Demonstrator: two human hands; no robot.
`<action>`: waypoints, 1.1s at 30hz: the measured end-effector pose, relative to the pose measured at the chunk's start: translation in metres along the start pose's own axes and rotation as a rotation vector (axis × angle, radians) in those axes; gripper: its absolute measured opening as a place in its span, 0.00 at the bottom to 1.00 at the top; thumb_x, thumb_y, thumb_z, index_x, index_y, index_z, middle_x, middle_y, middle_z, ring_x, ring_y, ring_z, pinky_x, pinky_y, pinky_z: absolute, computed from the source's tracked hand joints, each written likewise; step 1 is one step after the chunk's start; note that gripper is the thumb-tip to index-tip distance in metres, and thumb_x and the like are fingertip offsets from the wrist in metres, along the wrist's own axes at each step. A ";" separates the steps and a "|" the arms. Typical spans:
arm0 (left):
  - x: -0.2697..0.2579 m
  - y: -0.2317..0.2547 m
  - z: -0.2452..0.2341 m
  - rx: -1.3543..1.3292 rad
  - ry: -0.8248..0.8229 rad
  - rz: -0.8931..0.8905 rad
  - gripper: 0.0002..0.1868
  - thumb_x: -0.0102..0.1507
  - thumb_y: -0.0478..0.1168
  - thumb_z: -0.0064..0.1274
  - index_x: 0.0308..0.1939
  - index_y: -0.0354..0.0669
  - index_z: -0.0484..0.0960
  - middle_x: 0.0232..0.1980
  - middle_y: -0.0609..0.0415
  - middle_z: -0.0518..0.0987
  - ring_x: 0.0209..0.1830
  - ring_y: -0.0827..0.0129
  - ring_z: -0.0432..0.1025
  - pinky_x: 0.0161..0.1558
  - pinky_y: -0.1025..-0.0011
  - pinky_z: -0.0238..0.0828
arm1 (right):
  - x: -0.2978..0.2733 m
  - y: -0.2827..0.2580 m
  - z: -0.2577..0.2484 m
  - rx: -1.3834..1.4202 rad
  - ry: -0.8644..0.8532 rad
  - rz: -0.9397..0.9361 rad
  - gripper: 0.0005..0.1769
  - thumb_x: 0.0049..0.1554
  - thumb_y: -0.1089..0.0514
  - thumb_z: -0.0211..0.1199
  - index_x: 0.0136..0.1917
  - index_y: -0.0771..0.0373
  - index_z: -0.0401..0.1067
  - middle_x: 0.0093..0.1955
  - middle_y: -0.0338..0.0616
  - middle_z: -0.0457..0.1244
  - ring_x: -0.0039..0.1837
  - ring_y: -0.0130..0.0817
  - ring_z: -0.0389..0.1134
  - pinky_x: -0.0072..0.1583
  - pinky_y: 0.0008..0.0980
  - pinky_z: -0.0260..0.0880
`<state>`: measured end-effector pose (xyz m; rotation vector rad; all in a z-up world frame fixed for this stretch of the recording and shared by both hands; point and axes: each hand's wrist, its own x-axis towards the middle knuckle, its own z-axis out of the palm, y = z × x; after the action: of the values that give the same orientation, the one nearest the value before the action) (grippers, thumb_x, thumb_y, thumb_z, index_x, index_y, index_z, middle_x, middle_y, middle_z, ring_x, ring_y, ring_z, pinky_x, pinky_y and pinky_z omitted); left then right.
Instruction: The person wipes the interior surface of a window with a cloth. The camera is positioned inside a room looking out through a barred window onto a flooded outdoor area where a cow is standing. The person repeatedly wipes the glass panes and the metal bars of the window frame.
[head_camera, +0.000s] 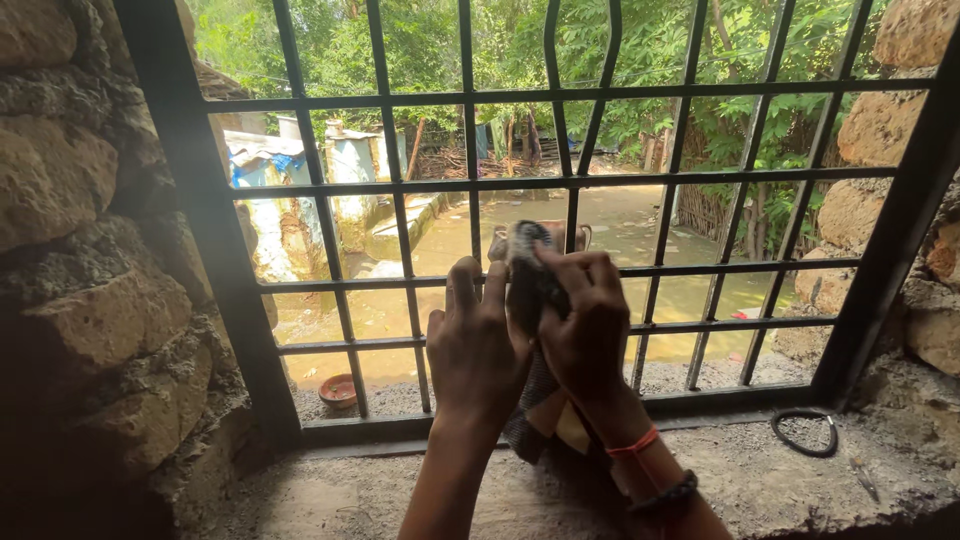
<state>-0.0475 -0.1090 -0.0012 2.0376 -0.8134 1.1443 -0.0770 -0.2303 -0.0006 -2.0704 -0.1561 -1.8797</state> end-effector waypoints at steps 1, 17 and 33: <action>-0.001 0.001 -0.001 -0.001 -0.004 -0.013 0.29 0.56 0.36 0.58 0.62 0.38 0.73 0.59 0.46 0.66 0.49 0.55 0.76 0.43 0.53 0.71 | -0.002 0.007 -0.006 -0.015 -0.006 0.022 0.24 0.50 0.72 0.64 0.61 0.62 0.76 0.52 0.49 0.66 0.54 0.42 0.71 0.56 0.34 0.76; -0.006 0.007 0.020 0.069 0.141 -0.011 0.31 0.52 0.34 0.58 0.60 0.41 0.71 0.59 0.45 0.64 0.59 0.55 0.69 0.41 0.52 0.69 | -0.013 0.065 -0.033 -0.148 0.111 0.164 0.22 0.56 0.67 0.64 0.64 0.58 0.74 0.53 0.49 0.68 0.50 0.39 0.73 0.52 0.34 0.79; -0.008 -0.001 0.009 0.043 0.125 0.033 0.30 0.55 0.33 0.58 0.62 0.49 0.72 0.57 0.51 0.64 0.50 0.60 0.73 0.44 0.52 0.68 | 0.000 0.063 -0.054 -0.316 -0.067 0.211 0.28 0.54 0.65 0.70 0.67 0.52 0.72 0.56 0.50 0.63 0.46 0.44 0.71 0.43 0.33 0.75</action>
<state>-0.0453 -0.1139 -0.0123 1.9713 -0.7683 1.3041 -0.1086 -0.3070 -0.0075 -2.2491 0.3530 -1.8002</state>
